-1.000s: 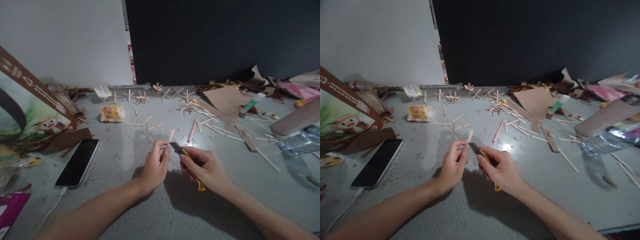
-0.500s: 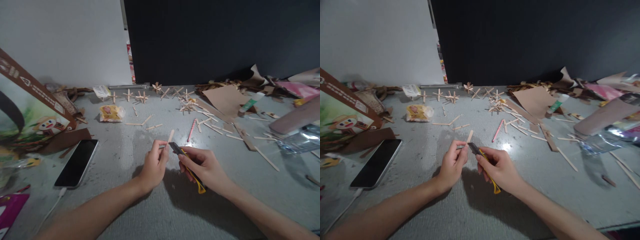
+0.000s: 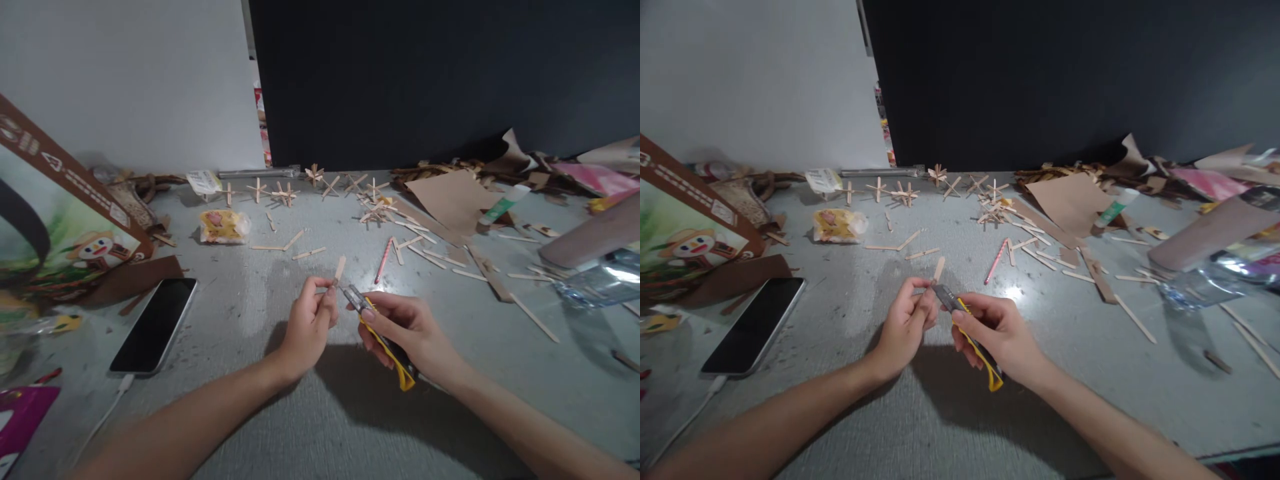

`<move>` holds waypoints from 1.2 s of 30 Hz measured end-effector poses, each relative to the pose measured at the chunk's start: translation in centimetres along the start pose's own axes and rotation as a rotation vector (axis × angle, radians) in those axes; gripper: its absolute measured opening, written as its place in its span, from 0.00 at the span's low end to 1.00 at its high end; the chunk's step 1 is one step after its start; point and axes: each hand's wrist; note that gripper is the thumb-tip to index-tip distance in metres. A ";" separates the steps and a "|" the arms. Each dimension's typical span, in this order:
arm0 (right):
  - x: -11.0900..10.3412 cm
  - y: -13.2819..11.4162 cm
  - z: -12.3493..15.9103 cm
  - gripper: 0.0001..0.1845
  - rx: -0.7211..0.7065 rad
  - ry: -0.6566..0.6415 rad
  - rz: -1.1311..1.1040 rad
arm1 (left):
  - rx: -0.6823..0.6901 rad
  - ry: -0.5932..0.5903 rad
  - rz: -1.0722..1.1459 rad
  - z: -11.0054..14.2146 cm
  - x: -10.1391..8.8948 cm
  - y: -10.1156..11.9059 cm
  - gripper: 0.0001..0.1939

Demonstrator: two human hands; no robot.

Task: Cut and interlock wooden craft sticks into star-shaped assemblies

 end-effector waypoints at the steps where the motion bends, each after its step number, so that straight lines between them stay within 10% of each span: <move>1: -0.1 0.1 0.0 0.21 -0.049 0.042 0.056 | 0.003 -0.001 0.021 -0.1 0.0 0.0 0.22; 10: -2.5 1.8 -1.7 0.14 -0.795 0.223 0.890 | 0.005 -0.020 0.132 -0.3 0.0 0.2 0.25; 36: -4.3 2.8 -3.3 0.18 -0.969 0.189 0.982 | 0.015 -0.071 0.105 -0.2 0.0 0.4 0.25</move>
Point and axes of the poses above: each hand's wrist, its own z-axis away from the middle knuckle, its own x-axis out of the palm, y = z × x, and after that the axes turned 1 degree about -z, right-handed
